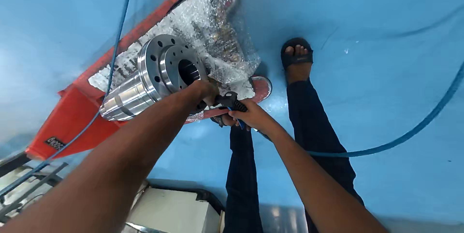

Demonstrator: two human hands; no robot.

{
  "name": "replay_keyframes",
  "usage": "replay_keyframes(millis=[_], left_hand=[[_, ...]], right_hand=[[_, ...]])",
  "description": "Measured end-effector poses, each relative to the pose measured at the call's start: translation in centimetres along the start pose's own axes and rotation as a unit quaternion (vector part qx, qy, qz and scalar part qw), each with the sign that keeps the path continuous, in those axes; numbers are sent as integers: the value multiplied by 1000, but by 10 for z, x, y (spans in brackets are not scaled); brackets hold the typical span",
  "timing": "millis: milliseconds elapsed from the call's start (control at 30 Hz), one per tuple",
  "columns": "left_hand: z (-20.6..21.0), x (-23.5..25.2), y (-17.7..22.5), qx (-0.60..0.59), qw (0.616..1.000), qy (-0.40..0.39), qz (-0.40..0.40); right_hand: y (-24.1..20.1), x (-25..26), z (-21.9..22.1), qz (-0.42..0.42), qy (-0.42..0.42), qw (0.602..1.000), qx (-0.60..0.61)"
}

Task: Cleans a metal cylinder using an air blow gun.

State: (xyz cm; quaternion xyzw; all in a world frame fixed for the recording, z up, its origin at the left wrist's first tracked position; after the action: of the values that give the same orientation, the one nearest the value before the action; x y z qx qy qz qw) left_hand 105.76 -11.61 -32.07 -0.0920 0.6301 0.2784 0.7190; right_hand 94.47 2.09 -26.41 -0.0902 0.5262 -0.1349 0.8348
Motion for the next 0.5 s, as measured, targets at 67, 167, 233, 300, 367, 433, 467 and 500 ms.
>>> replay_keyframes(millis=[67, 167, 233, 300, 367, 433, 467, 500], left_hand=[[5, 6, -3, 36, 999, 8, 24], [6, 13, -9, 2, 998, 28, 47], [7, 12, -10, -15, 997, 55, 50], [9, 13, -10, 3, 995, 80, 62], [13, 13, -9, 19, 993, 82, 81], [11, 10, -6, 22, 992, 72, 100], [10, 8, -5, 16, 991, 74, 108], [9, 8, -5, 15, 991, 78, 108]], right_hand=[[0, -3, -4, 1, -4, 1000, 15], [3, 2, -7, 11, 0, 999, 32], [4, 8, -12, 15, 0, 999, 35], [2, 10, -15, 22, -4, 999, 32], [-1, 10, -14, 29, -5, 999, 30], [-4, 9, -15, 28, -4, 999, 28], [-4, 9, -16, 23, -4, 999, 26], [-5, 10, -16, 22, -4, 1000, 21]])
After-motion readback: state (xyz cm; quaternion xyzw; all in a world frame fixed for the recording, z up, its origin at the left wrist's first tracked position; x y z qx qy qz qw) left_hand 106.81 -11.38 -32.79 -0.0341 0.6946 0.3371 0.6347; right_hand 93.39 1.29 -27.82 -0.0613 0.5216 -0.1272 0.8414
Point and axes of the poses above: each hand's wrist, its own x-axis towards the middle knuckle, its own z-axis out of the palm, y = z × x, the point moved 5 cm from there along x, towards the middle knuckle, and after that the axes turned 2 degrees about z, right-handed, at the moved point
